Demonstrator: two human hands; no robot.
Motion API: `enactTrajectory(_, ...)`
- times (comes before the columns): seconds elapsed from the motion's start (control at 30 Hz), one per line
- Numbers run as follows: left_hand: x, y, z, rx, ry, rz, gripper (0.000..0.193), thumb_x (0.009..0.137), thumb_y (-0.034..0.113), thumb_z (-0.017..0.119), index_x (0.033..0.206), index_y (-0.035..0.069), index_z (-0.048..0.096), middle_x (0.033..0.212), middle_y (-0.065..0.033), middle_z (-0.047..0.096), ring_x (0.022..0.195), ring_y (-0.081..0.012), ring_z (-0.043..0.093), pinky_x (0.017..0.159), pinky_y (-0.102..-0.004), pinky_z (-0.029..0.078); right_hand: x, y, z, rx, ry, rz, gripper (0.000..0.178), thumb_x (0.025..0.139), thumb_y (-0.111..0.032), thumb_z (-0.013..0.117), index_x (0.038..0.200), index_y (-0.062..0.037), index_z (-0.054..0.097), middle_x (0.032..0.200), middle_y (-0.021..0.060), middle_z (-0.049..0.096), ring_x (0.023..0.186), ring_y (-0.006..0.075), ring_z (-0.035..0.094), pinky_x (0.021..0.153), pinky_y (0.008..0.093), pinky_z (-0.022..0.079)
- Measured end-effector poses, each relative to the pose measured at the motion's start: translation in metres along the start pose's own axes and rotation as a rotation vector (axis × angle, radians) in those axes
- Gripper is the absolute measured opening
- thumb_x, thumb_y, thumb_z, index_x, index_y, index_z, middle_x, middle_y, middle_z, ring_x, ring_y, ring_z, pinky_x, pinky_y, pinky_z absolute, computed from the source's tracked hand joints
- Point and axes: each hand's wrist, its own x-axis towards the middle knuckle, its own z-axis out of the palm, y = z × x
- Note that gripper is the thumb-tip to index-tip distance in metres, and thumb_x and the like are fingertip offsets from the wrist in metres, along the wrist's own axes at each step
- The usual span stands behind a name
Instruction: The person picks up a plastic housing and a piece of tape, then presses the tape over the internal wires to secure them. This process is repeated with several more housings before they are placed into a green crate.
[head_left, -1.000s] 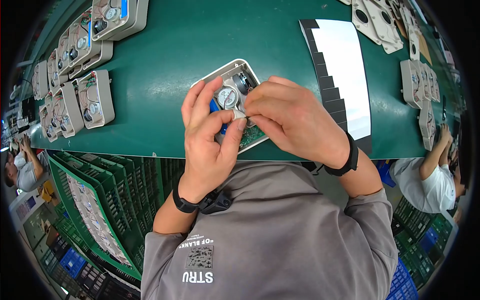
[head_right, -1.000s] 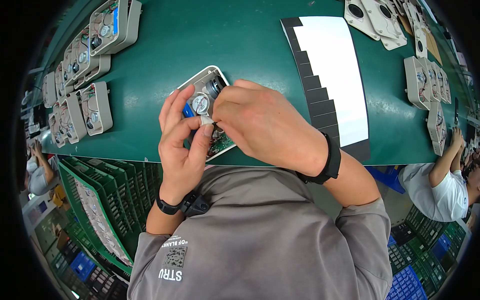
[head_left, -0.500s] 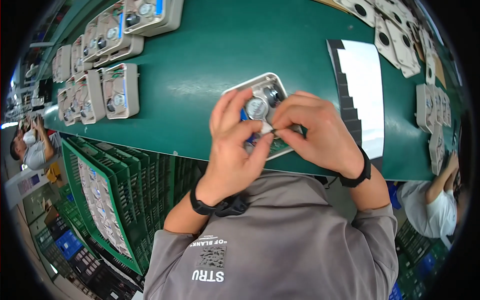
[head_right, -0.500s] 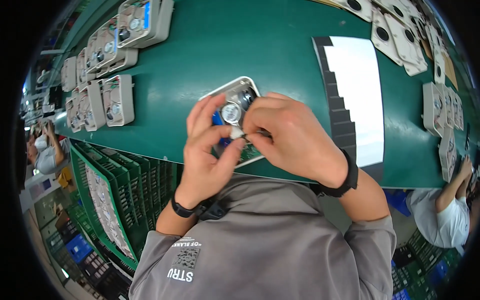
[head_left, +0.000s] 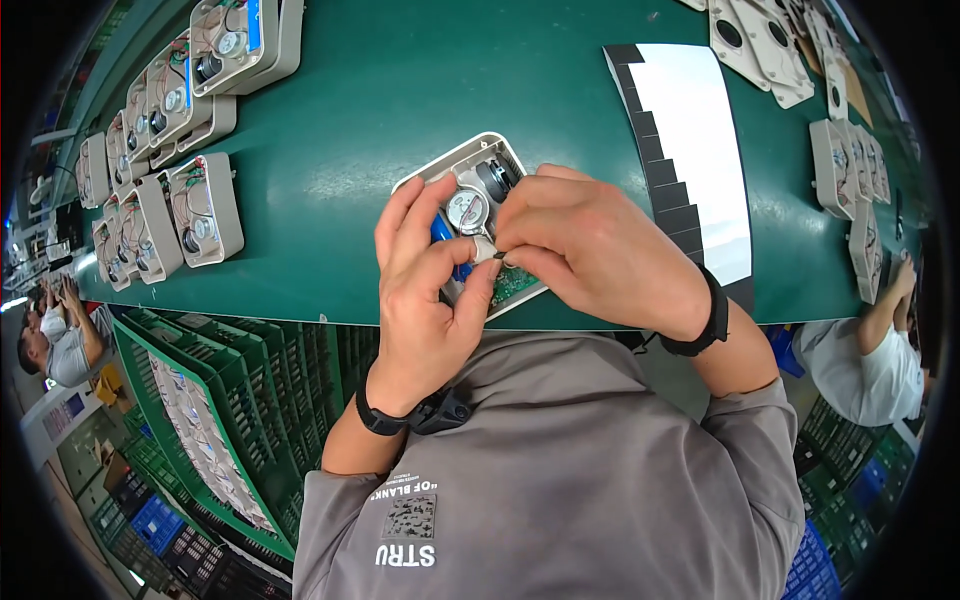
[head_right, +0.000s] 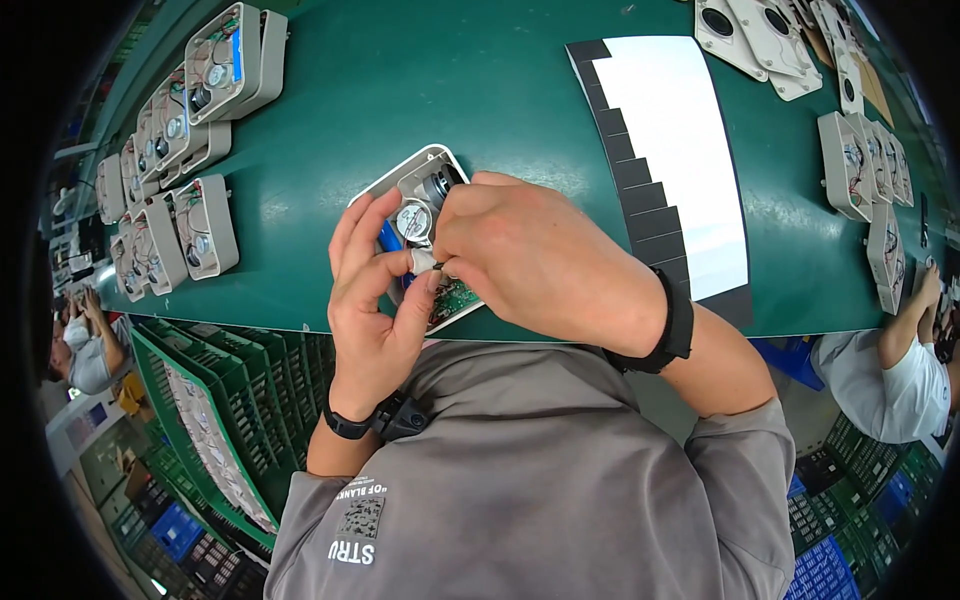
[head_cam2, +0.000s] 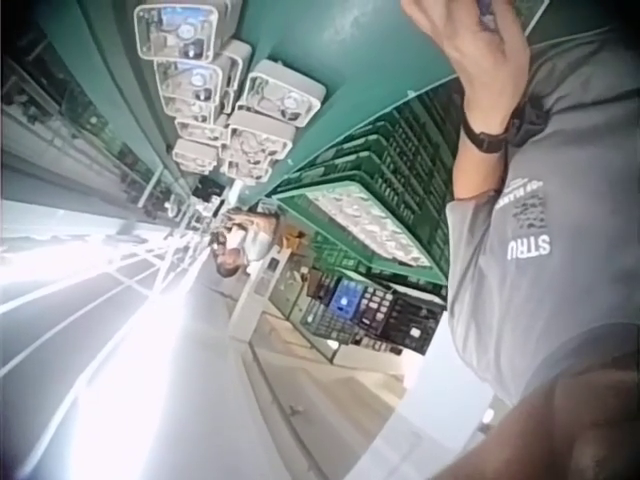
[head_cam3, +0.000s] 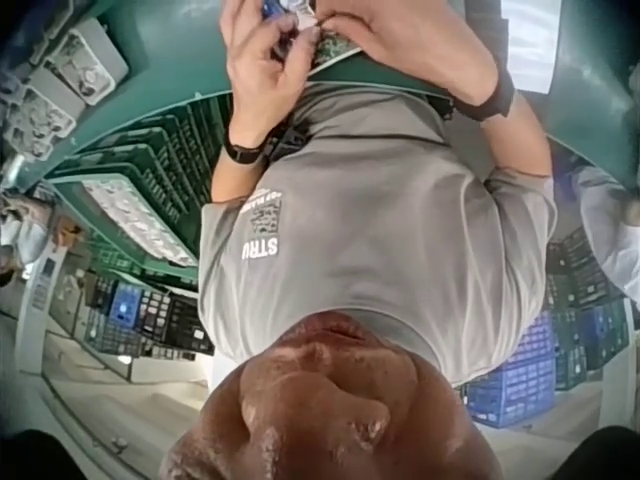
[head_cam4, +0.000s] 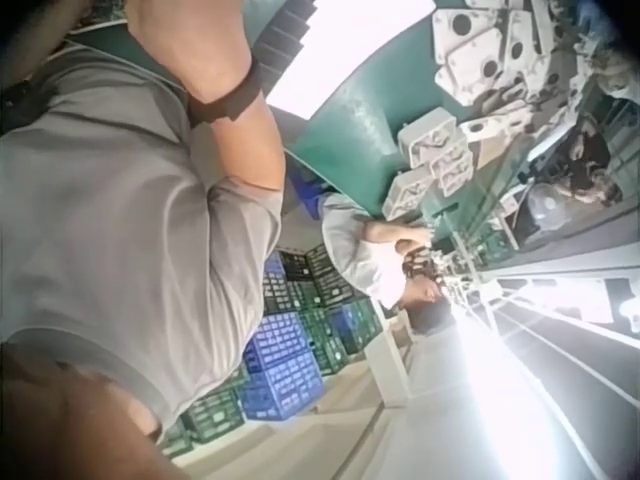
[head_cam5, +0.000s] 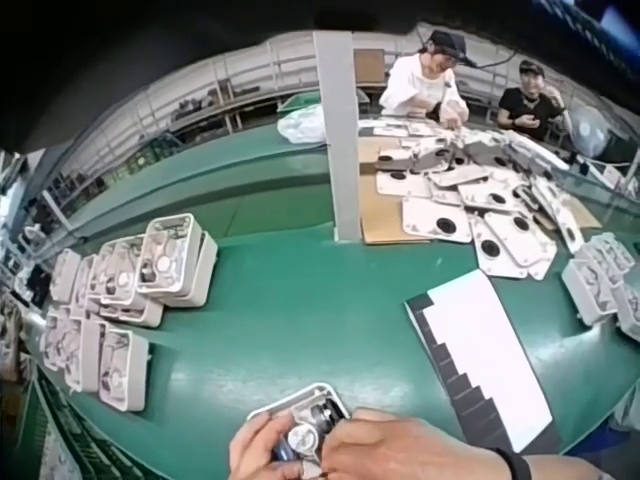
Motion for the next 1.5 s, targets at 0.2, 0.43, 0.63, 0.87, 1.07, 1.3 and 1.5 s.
enactTrajectory(0.2,-0.001,-0.005,0.006,0.116,0.040,0.085,0.021,0.077,-0.003,0.080,0.094,-0.001,0.067,0.141,-0.0223,0.062,0.136,-0.0469,0.051,0.110,-0.0536,0.043,0.000,0.003,0.007,-0.139,-0.001,-0.002,0.013,0.081,0.000,0.076,0.091,-0.0017,0.068,0.096,0.0083,0.067,0.088,0.0305,0.064,0.074,0.0407,0.054)
enactTrajectory(0.43,0.001,-0.006,0.009,0.102,0.082,0.087,0.019,0.079,-0.001,0.078,0.095,0.000,0.068,0.138,-0.0200,0.064,0.135,-0.0458,0.053,0.110,-0.0526,0.044,-0.002,0.004,0.010,-0.166,0.007,-0.034,0.014,0.081,0.000,0.075,0.092,-0.0018,0.067,0.097,0.0086,0.067,0.089,0.0311,0.065,0.075,0.0407,0.055)
enactTrajectory(0.63,0.004,-0.008,0.009,0.110,0.067,0.120,0.025,0.074,-0.003,0.080,0.094,0.001,0.065,0.138,-0.0221,0.061,0.132,-0.0476,0.052,0.107,-0.0532,0.045,-0.004,0.004,0.011,-0.205,0.024,-0.042,0.016,0.080,0.002,0.075,0.093,-0.0020,0.066,0.098,0.0085,0.066,0.089,0.0316,0.064,0.075,0.0410,0.054)
enactTrajectory(0.87,0.006,-0.008,0.007,0.039,0.014,0.131,0.024,0.070,-0.004,0.079,0.089,0.003,0.066,0.140,-0.0221,0.060,0.134,-0.0479,0.049,0.109,-0.0541,0.042,-0.005,0.007,0.007,-0.093,-0.030,-0.035,0.013,0.081,0.000,0.073,0.090,-0.0018,0.065,0.094,0.0086,0.064,0.088,0.0318,0.063,0.075,0.0408,0.053)
enactTrajectory(1.07,0.010,-0.008,0.005,0.055,0.011,0.127,0.020,0.069,-0.004,0.078,0.082,0.002,0.066,0.140,-0.0219,0.060,0.133,-0.0471,0.050,0.109,-0.0526,0.042,-0.001,0.003,0.009,-0.129,-0.046,-0.020,0.011,0.081,0.000,0.073,0.089,-0.0016,0.065,0.093,0.0091,0.064,0.088,0.0315,0.063,0.074,0.0409,0.053)
enactTrajectory(1.3,0.009,-0.012,0.003,0.090,0.008,0.142,0.015,0.070,-0.002,0.077,0.079,0.001,0.066,0.142,-0.0222,0.059,0.133,-0.0448,0.052,0.109,-0.0512,0.042,-0.007,0.004,0.015,-0.148,0.048,-0.048,0.010,0.082,0.002,0.072,0.089,0.0001,0.065,0.096,0.0095,0.065,0.085,0.0321,0.064,0.069,0.0418,0.053)
enactTrajectory(1.5,0.007,-0.014,0.004,0.024,0.030,0.128,0.018,0.073,-0.001,0.075,0.087,0.000,0.063,0.143,-0.0242,0.059,0.134,-0.0451,0.051,0.111,-0.0522,0.041,-0.026,-0.011,0.012,-0.115,0.233,0.330,0.011,0.089,-0.008,0.066,0.091,0.0023,0.066,0.093,0.0181,0.069,0.081,0.0421,0.067,0.073,0.0488,0.055)
